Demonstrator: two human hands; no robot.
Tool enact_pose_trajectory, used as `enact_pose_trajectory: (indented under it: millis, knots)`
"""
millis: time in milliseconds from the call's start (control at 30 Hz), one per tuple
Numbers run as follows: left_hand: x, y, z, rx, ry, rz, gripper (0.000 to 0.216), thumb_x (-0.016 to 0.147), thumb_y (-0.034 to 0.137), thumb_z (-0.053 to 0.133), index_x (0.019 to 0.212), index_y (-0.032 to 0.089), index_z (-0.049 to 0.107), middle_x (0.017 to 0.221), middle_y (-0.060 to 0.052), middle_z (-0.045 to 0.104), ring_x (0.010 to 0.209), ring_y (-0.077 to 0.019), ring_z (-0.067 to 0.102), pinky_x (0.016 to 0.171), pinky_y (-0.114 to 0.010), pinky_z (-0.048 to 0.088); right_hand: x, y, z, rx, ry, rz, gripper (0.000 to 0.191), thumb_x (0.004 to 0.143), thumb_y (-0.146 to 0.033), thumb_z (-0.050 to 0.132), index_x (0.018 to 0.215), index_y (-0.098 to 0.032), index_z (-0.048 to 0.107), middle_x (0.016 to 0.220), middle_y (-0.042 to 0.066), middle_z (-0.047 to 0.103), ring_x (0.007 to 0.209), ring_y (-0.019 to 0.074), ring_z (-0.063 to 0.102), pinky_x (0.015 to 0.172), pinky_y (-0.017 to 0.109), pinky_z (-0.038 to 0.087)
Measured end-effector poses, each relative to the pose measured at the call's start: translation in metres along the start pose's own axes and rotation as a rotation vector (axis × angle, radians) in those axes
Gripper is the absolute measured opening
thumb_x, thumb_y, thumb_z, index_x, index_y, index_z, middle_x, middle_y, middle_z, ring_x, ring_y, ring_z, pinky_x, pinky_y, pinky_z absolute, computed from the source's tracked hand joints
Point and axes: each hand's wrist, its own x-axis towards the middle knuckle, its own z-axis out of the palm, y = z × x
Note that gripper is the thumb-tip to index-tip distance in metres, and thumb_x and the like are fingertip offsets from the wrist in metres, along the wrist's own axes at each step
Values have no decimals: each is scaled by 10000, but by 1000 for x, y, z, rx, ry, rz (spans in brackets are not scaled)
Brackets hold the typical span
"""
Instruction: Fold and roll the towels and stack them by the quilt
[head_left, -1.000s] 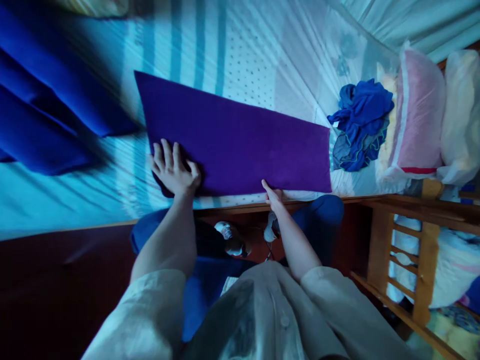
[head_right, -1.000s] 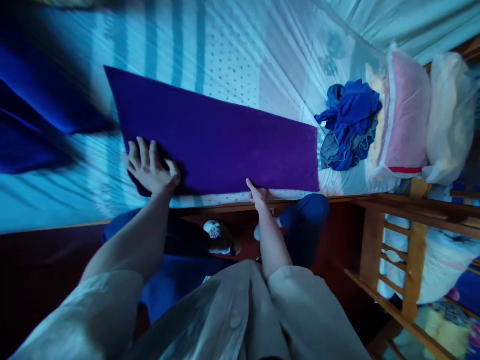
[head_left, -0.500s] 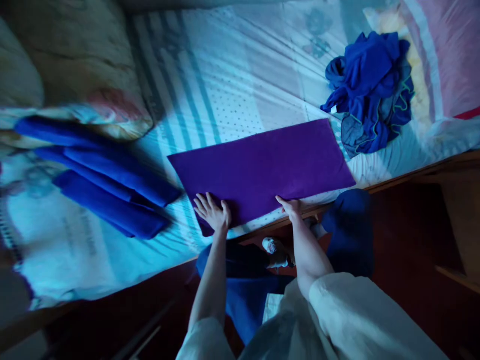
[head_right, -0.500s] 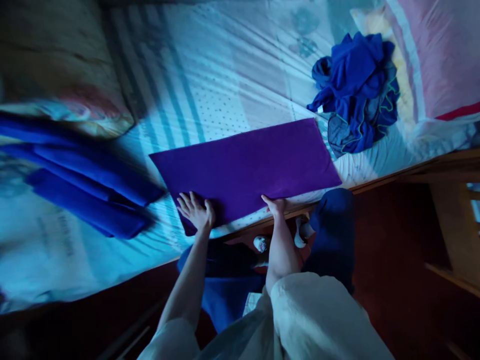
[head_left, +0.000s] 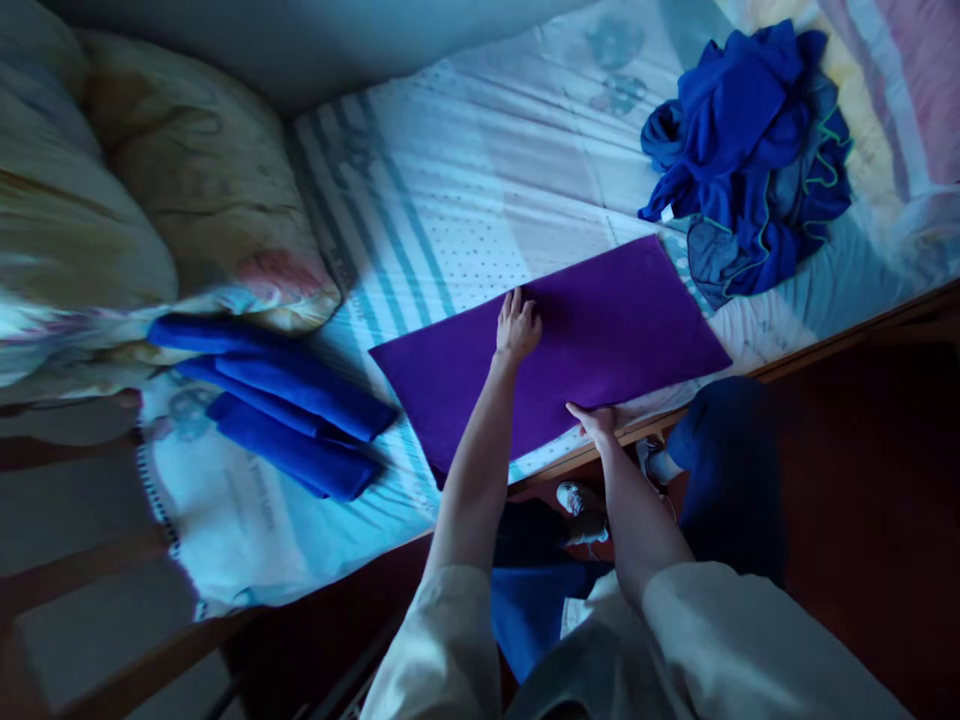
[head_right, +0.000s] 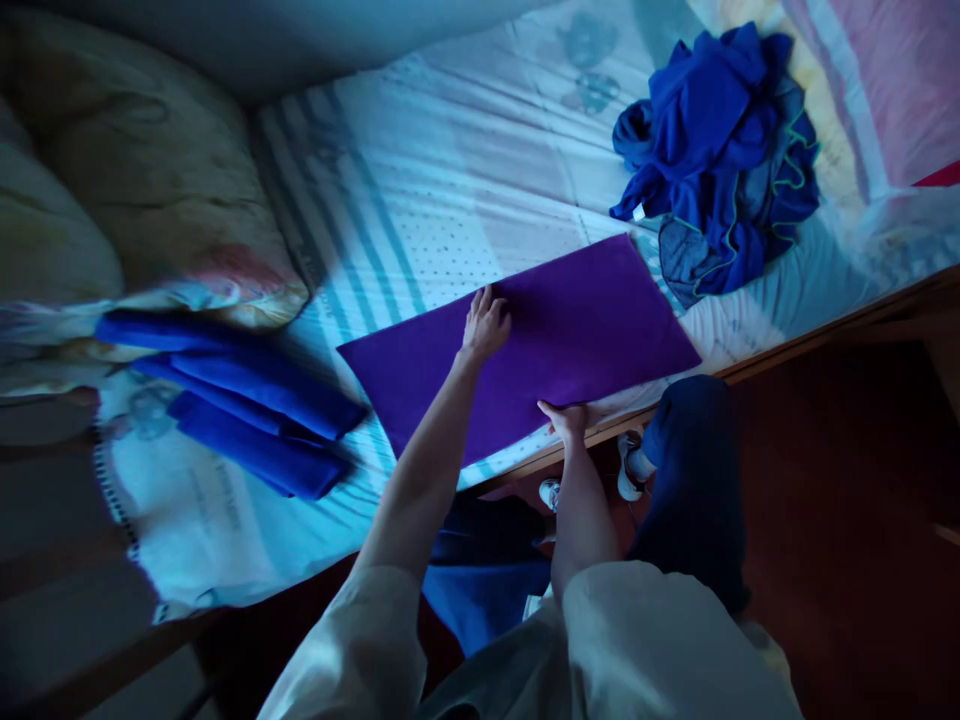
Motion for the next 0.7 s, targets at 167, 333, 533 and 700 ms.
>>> enact_pose_trajectory:
  millis: [167, 333, 533, 700]
  knots:
    - [41, 0, -12, 19, -15, -47, 327, 873, 232, 504, 1113, 177, 718, 1540, -175, 496, 1478, -377, 374, 1204, -632, 322, -5, -3, -2, 16, -11, 0, 569, 810, -449, 785, 376, -248, 478, 325, -25, 454, 316, 120, 445, 358, 241, 363]
    - [52, -9, -18, 24, 20, -46, 292, 805, 197, 537, 995, 179, 758, 1223, -181, 658, 1252, -357, 557, 1129, -576, 423, -7, -5, -4, -6, -4, -18, 486, 814, -434, 784, 445, -218, 551, 334, -23, 455, 356, 123, 479, 369, 232, 343]
    - [56, -20, -25, -18, -33, -63, 358, 797, 86, 479, 1005, 160, 761, 1127, -143, 660, 1078, -254, 614, 1079, -446, 455, -3, -2, -1, 33, -8, -31, 453, 787, -488, 801, 507, -202, 587, 365, -28, 483, 362, 124, 503, 376, 227, 360]
    - [50, -21, -28, 22, -77, -61, 362, 764, 41, 525, 1009, 177, 754, 1196, -160, 637, 1219, -317, 541, 1094, -534, 398, 2, 4, 1, 59, -4, -15, 453, 754, -534, 812, 489, -239, 594, 369, -16, 498, 395, 177, 568, 374, 262, 398]
